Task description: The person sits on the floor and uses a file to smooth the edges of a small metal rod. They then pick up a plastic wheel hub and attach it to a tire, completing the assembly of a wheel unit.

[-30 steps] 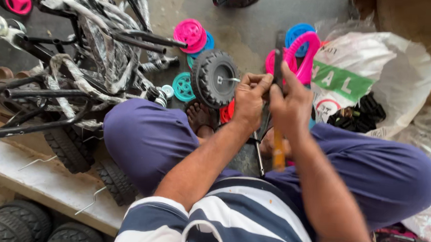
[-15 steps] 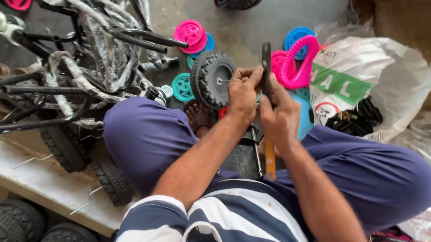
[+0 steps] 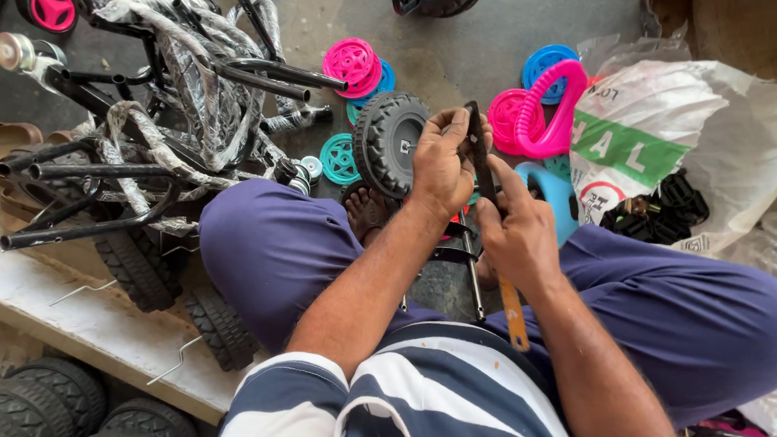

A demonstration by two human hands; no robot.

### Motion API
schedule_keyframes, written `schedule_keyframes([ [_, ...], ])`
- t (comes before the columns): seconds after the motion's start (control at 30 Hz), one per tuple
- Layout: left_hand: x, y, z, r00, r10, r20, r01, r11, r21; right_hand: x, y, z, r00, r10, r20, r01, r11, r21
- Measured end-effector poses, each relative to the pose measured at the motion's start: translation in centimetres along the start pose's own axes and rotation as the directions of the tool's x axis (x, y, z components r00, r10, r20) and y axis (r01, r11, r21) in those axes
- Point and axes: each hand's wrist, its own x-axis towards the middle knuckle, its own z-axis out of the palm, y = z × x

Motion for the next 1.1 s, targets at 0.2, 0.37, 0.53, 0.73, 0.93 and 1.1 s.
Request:
schedule_keyframes([
  [0.2, 0.1, 0.9, 0.0, 0.999, 0.04, -0.017, -0.04, 0.999, 0.011, 0.0, 0.5, 0.8, 0.974, -0.204, -0.095, 0.18, 0.96, -0.214],
  [0.37, 1.4, 1.3, -1.7, 0.996, 0.028, -0.081, -0.021, 0.995, 0.093, -0.7, -0.4, -2.8, 0.999, 0.0, -0.044, -0.011, 0.968, -0.253],
  [0.53, 4.0, -0.2, -5.2, 1.0, 0.01, -0.015, -0.005, 0.95, 0.313, -1.5, -0.8, -11.9, 0.965, -0.195, -0.173, 0.144, 0.952, -0.269],
  [0.73, 7.1, -4.9, -7.6, 0.995, -0.041, -0.086, 0.095, 0.527, 0.845, 0.4, 0.9, -16.3, 0.941, -0.175, -0.289, 0.175, 0.984, -0.029],
  [0.93, 7.1, -11.5, -9.7, 0.933, -0.301, 0.195, -0.261, -0.198, 0.945, 1.5, 3.4, -17.5, 0.979, -0.058, -0.194, 0.077, 0.993, 0.09],
  [1.1, 11.2, -13.5, -12.6, 0.99, -0.06, 0.126, -0.138, -0.296, 0.945, 3.3, 3.5, -19.0, 0.985, -0.052, -0.165, 0.059, 0.998, 0.034],
])
